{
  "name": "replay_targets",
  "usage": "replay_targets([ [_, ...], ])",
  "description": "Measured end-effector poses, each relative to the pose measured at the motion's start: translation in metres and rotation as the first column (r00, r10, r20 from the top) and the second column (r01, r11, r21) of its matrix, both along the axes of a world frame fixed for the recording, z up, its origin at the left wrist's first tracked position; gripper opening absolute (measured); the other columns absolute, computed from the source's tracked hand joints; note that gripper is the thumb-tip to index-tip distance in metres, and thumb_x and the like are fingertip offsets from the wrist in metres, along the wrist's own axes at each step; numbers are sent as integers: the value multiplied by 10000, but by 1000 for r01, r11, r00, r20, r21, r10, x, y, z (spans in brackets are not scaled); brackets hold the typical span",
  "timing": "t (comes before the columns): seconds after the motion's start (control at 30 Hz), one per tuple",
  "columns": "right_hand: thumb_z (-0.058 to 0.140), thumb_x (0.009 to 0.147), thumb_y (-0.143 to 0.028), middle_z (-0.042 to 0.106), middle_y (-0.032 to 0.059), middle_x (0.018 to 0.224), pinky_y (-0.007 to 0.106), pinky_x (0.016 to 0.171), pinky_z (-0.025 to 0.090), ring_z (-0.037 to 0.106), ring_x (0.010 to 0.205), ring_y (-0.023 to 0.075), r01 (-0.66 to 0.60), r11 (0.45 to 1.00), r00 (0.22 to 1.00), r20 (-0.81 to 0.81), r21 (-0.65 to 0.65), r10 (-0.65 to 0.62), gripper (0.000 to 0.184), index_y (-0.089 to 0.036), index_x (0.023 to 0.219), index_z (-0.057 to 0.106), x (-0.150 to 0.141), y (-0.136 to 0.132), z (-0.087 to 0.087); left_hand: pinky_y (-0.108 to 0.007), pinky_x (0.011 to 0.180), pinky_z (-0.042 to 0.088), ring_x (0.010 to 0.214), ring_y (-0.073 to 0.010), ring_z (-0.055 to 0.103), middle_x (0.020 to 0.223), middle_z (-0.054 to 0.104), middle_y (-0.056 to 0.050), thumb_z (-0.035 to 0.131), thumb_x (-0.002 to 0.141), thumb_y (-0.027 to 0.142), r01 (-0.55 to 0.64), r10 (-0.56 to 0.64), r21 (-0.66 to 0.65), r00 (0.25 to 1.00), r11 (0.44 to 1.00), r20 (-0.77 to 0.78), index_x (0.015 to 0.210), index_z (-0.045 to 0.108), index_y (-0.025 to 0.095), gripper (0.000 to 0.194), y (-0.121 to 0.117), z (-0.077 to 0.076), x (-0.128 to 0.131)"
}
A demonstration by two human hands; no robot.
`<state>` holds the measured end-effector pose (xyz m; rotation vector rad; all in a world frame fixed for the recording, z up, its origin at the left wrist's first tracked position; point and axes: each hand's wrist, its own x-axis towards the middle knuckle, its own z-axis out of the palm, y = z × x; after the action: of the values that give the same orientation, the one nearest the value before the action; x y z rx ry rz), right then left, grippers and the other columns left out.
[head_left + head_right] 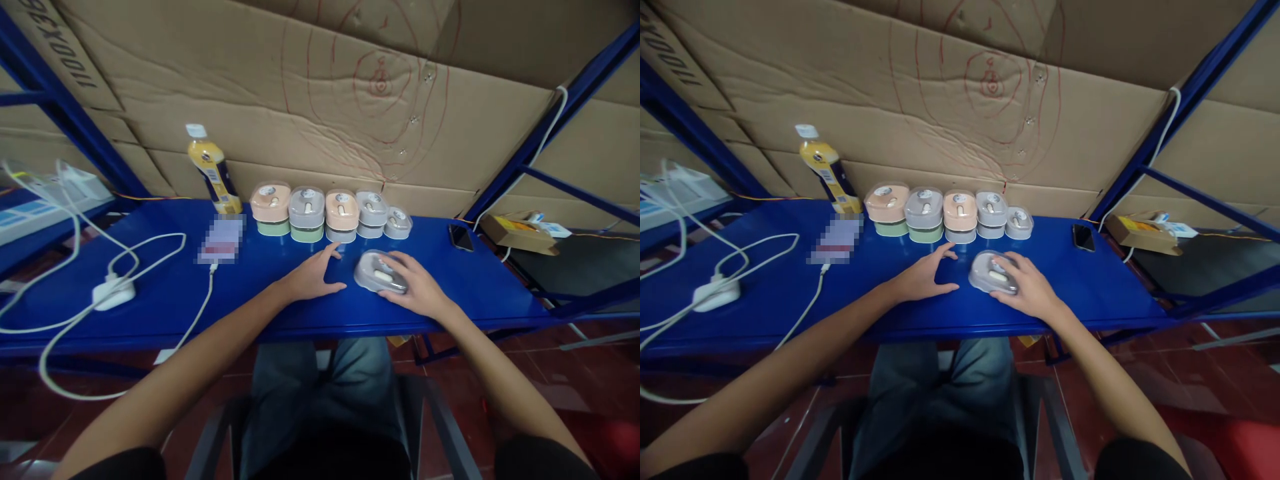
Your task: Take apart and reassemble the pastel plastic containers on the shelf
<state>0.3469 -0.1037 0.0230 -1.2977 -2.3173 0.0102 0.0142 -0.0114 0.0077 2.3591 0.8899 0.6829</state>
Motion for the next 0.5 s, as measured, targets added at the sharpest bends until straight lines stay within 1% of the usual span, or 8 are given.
replay_targets([
  [0.07,673,1004,-700,553,187,1619,633,1184,558,616,1439,435,215,977,976,40,15,-215,778,-295,1653,529,28,-19,0,-563,1255,490,1458,-386,635,1526,660,-192,823,890,498,-16,16,9,1000,1000,-20,1712,316,194,1013,-1,1,2],
  [0.1,646,1004,-724,571,200,1590,637,1149,576,648,1385,446,329,944,941,70,26,-330,782,-282,1640,538,41,-25,1,-561,1252,491,1455,-386,635,1522,660,-191,806,900,500,-17,17,15,1000,1000,-23,1707,329,191,988,-1,2,3],
  [0.17,580,1009,-751,584,239,1550,653,1086,590,665,1329,487,546,837,826,144,40,-545,796,-241,1619,539,62,-25,3,-565,1245,493,1443,-392,636,1504,664,-197,780,908,509,-15,15,30,1000,999,-25,1697,348,175,960,-1,2,5],
  [0.27,499,1038,-666,601,318,1453,655,1030,588,675,1280,522,776,630,616,177,35,-768,789,-112,1599,478,80,3,7,-570,1241,491,1432,-392,637,1487,666,-198,754,916,517,-15,16,47,999,999,-28,1690,353,164,941,1,2,6],
  [0.3,492,1038,-608,594,350,1438,654,1032,579,670,1282,530,810,586,574,162,32,-803,774,-56,1580,459,84,18,8,-568,1241,490,1430,-387,639,1486,667,-194,750,918,515,-15,17,47,999,999,-29,1691,351,171,935,1,1,5],
  [0.33,496,1028,-564,587,371,1432,658,1048,564,658,1296,540,825,565,556,145,29,-819,750,-23,1546,465,87,35,9,-564,1239,492,1429,-382,640,1487,667,-188,752,919,512,-16,17,45,999,999,-30,1691,349,180,932,2,0,5],
  [0.4,502,1012,-531,563,388,1451,658,1082,535,633,1326,554,832,555,552,116,-2,-826,709,-8,1490,502,91,70,11,-557,1240,493,1434,-375,639,1497,664,-181,756,918,504,-13,14,36,999,999,-28,1693,350,193,929,2,0,4],
  [0.5,497,1017,-576,554,384,1458,657,1098,519,616,1350,554,834,549,551,61,-51,-832,724,-23,1483,525,94,115,11,-557,1255,487,1443,-373,635,1511,660,-181,751,923,492,-7,8,18,1000,1000,-16,1689,361,187,913,2,1,3],
])
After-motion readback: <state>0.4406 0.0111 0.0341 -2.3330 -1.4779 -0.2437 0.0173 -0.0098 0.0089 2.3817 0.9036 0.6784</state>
